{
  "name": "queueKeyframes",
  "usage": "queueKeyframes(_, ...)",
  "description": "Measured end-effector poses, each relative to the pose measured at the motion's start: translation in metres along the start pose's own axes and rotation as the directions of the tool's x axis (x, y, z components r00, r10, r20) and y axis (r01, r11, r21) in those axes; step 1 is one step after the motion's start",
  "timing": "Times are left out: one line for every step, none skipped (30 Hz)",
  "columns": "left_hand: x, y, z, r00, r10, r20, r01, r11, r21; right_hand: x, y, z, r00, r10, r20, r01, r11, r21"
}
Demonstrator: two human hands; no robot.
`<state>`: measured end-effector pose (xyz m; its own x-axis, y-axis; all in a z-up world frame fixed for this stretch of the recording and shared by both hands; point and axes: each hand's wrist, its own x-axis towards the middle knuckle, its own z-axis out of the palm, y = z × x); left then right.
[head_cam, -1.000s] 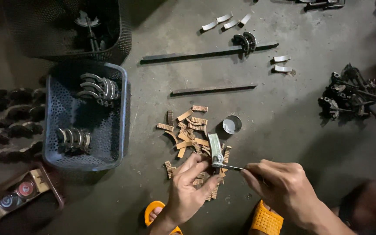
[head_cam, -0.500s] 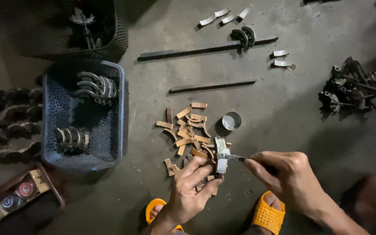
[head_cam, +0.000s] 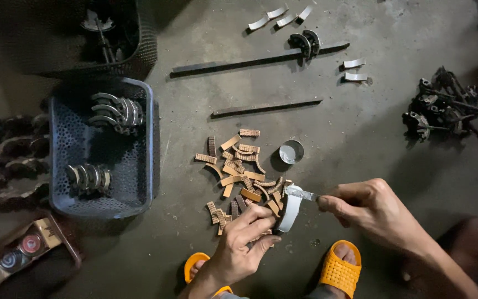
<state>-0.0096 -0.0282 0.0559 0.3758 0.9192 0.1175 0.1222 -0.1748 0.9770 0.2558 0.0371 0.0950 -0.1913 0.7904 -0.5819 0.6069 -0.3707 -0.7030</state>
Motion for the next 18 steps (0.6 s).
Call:
queueKeyframes(0.001, 0.000, 0.000, 1.000, -0.001, 0.002, 0.001, 1.000, 0.000, 0.002, 0.003, -0.001, 1.000, 0.001, -0.001, -0.001, 1.000, 0.002)
queueKeyframes(0.001, 0.001, 0.001, 1.000, 0.004, 0.004, -0.004, 1.000, -0.002, 0.003, 0.007, -0.002, 0.999, 0.026, 0.021, -0.028, 0.997, 0.070)
queueKeyframes(0.002, 0.002, 0.001, 1.000, 0.009, 0.005, -0.009, 1.000, -0.005, 0.005, 0.010, -0.003, 0.998, 0.051, 0.044, -0.056, 0.989, 0.138)
queueKeyframes(0.003, 0.003, 0.002, 1.000, 0.009, 0.007, -0.009, 1.000, -0.005, 0.004, 0.016, -0.003, 0.998, 0.052, 0.043, -0.057, 0.989, 0.139)
queueKeyframes(0.004, 0.004, 0.002, 1.000, -0.019, -0.011, 0.019, 0.999, -0.035, 0.004, 0.022, -0.002, 0.999, 0.028, 0.022, -0.033, 0.966, 0.257)
queueKeyframes(0.006, 0.005, 0.002, 0.998, -0.048, -0.028, 0.046, 0.997, -0.066, 0.004, 0.027, -0.002, 1.000, 0.007, -0.001, -0.006, 0.929, 0.369)
queueKeyframes(0.004, -0.001, 0.003, 0.998, -0.049, -0.027, 0.047, 0.997, -0.065, -0.001, 0.028, 0.005, 1.000, 0.007, 0.000, -0.007, 0.929, 0.371)
queueKeyframes(0.003, -0.007, 0.004, 0.992, -0.125, -0.012, 0.118, 0.964, -0.238, -0.006, 0.028, 0.011, 0.957, -0.188, -0.220, 0.236, 0.947, 0.219)
queueKeyframes(0.002, -0.013, 0.004, 0.981, -0.195, 0.016, 0.185, 0.897, -0.402, -0.011, 0.028, 0.017, 0.830, -0.392, -0.397, 0.433, 0.901, 0.017)
queueKeyframes(0.003, -0.015, 0.003, 0.980, -0.196, 0.016, 0.186, 0.898, -0.399, -0.008, 0.032, 0.029, 0.830, -0.392, -0.397, 0.434, 0.901, 0.019)
queueKeyframes(0.003, -0.017, 0.003, 0.975, -0.223, 0.020, 0.207, 0.863, -0.462, -0.006, 0.036, 0.042, 0.643, -0.639, -0.422, 0.607, 0.761, -0.227)
queueKeyframes(0.004, -0.019, 0.004, 0.968, -0.250, 0.026, 0.226, 0.823, -0.521, -0.004, 0.040, 0.054, 0.409, -0.835, -0.368, 0.699, 0.546, -0.463)
queueKeyframes(0.006, -0.019, 0.005, 0.967, -0.254, 0.031, 0.233, 0.823, -0.518, -0.001, 0.038, 0.057, 0.411, -0.832, -0.374, 0.697, 0.551, -0.459)
queueKeyframes(0.008, -0.019, 0.006, 0.972, -0.235, 0.024, 0.214, 0.834, -0.509, 0.002, 0.036, 0.059, 0.456, -0.798, -0.395, 0.618, 0.603, -0.504)
queueKeyframes(0.013, -0.019, 0.008, 0.977, -0.211, 0.018, 0.191, 0.845, -0.500, 0.006, 0.034, 0.059, 0.494, -0.762, -0.419, 0.533, 0.646, -0.547)
queueKeyframes(0.017, -0.021, 0.007, 0.977, -0.210, 0.024, 0.194, 0.846, -0.496, 0.019, 0.046, 0.060, 0.492, -0.759, -0.425, 0.531, 0.649, -0.545)
queueKeyframes(0.025, -0.023, 0.006, 0.963, -0.266, 0.032, 0.247, 0.837, -0.489, 0.033, 0.058, 0.058, 0.569, -0.654, -0.499, 0.483, 0.756, -0.441)
queueKeyframes(0.033, -0.025, 0.005, 0.946, -0.321, 0.039, 0.299, 0.824, -0.481, 0.048, 0.070, 0.056, 0.637, -0.534, -0.555, 0.425, 0.845, -0.325)
